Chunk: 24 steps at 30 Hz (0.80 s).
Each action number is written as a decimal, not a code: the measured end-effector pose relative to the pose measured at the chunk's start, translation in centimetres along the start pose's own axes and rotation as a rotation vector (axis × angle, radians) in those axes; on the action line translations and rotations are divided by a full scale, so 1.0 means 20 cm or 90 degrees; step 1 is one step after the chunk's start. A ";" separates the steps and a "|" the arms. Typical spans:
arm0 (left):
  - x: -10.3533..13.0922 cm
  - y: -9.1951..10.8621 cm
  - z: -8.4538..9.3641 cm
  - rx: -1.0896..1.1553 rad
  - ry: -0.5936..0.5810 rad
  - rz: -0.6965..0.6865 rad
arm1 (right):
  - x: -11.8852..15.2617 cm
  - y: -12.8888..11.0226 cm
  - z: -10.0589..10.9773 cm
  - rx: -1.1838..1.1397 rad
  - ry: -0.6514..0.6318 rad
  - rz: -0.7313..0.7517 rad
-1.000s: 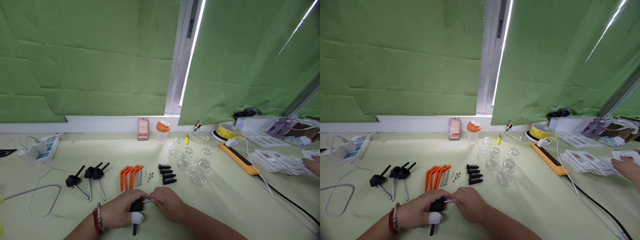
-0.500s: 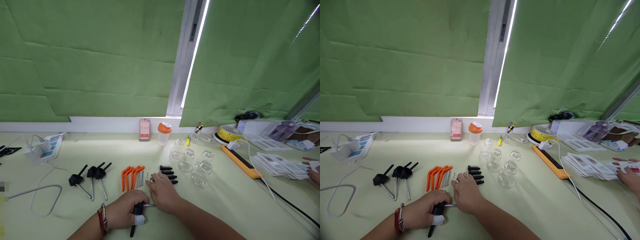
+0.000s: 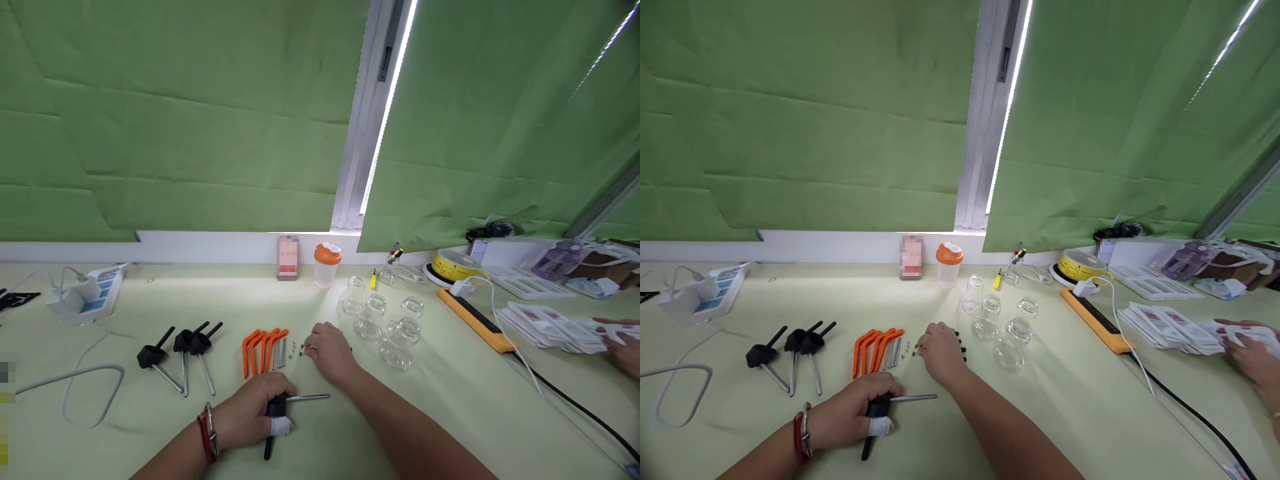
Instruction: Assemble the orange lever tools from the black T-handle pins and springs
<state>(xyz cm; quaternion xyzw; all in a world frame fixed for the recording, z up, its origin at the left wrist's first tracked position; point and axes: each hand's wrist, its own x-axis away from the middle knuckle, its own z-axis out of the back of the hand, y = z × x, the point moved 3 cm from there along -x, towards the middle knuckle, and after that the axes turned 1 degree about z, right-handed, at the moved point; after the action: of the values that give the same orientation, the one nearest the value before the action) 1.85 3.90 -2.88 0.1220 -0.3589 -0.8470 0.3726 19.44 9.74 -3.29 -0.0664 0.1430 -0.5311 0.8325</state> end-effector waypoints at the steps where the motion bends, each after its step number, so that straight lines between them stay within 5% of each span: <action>1: 0.00 0.00 0.00 -0.002 0.002 0.000 | 0.00 -0.01 0.00 0.004 -0.003 0.000; 24: 0.00 0.00 0.02 0.022 -0.026 0.007 | -0.01 -0.06 -0.05 0.013 -0.012 0.065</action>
<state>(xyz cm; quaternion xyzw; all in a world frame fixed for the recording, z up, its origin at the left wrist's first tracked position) 1.69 4.18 -2.52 0.1092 -0.3816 -0.8411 0.3674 18.03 9.42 -3.92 -0.0556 0.1326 -0.4890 0.8603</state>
